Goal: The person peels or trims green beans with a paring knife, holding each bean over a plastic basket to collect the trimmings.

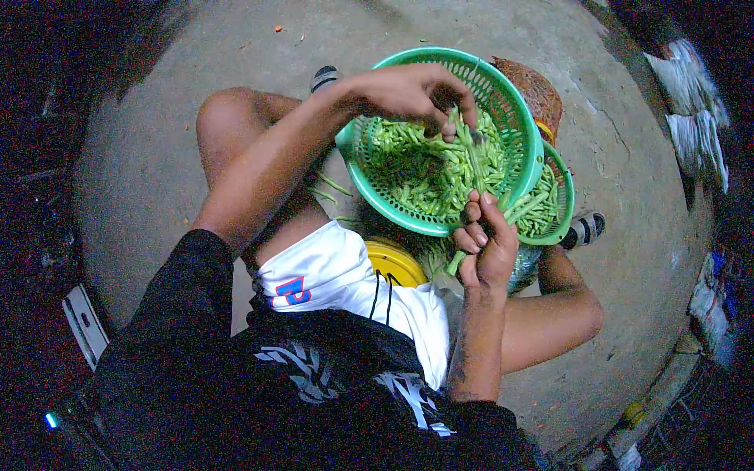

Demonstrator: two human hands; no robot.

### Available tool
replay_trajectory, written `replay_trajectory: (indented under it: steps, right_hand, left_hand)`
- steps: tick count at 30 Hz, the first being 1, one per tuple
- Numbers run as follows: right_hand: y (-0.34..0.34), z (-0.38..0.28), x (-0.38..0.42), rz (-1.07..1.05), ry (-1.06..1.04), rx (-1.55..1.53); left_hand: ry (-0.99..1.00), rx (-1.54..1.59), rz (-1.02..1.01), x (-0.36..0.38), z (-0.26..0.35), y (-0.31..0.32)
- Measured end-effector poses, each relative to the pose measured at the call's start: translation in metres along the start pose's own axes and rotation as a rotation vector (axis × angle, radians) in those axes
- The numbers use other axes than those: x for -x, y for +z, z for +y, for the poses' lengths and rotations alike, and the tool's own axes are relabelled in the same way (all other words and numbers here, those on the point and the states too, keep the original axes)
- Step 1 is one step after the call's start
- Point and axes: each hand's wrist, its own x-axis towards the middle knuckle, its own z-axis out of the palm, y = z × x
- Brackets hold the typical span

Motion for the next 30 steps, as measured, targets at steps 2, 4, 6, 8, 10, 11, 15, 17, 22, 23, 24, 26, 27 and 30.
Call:
replay_trajectory:
  steps: [2,4,6,8,10,11,15,17,22,23,24,26,27,30]
  right_hand:
    - [-0.002,-0.001,-0.001,-0.007,0.012,-0.003]
    - [-0.005,-0.001,-0.002,-0.031,0.042,-0.041]
    - [-0.004,0.0,-0.003,-0.007,0.045,-0.035]
    - [-0.004,0.0,-0.003,0.019,0.048,-0.028]
    - [-0.005,-0.001,-0.002,-0.028,0.05,-0.073]
    - [-0.006,-0.001,-0.002,-0.028,0.053,-0.072]
    - [-0.004,-0.002,-0.004,-0.052,0.054,-0.073]
    - [-0.004,-0.001,-0.004,-0.062,0.061,-0.077]
    - [-0.01,-0.002,-0.004,-0.079,0.074,-0.109]
    - [-0.011,-0.002,-0.003,-0.081,0.072,-0.109]
    - [-0.011,-0.002,-0.003,-0.076,0.069,-0.109]
    - [-0.01,-0.002,-0.003,-0.074,0.062,-0.111]
    - [-0.007,-0.001,-0.003,-0.047,0.065,-0.099]
    - [-0.006,-0.001,-0.004,-0.036,0.075,-0.11]
  left_hand:
    - [-0.057,0.073,0.098,-0.003,-0.012,-0.008]
    - [-0.052,0.107,0.079,-0.003,-0.008,-0.006]
    - [-0.071,0.063,0.016,-0.006,-0.004,0.01]
    - [-0.053,0.147,-0.071,-0.007,0.001,0.024]
    - [0.083,-0.032,-0.03,-0.009,-0.001,0.017]
    - [0.082,-0.03,-0.028,-0.007,-0.002,0.015]
    - [-0.032,0.042,-0.05,0.0,0.006,0.007]
    - [-0.039,0.068,-0.05,-0.002,0.002,0.008]
    - [0.004,-0.033,0.03,-0.003,-0.007,0.001]
    - [-0.066,0.098,0.035,-0.001,-0.01,-0.005]
    - [-0.065,0.092,0.035,0.0,-0.006,-0.007]
    - [-0.082,0.024,0.069,0.002,-0.001,-0.005]
    - [-0.055,0.146,0.044,0.001,0.0,0.005]
    - [-0.014,0.12,-0.088,-0.008,0.0,0.026]
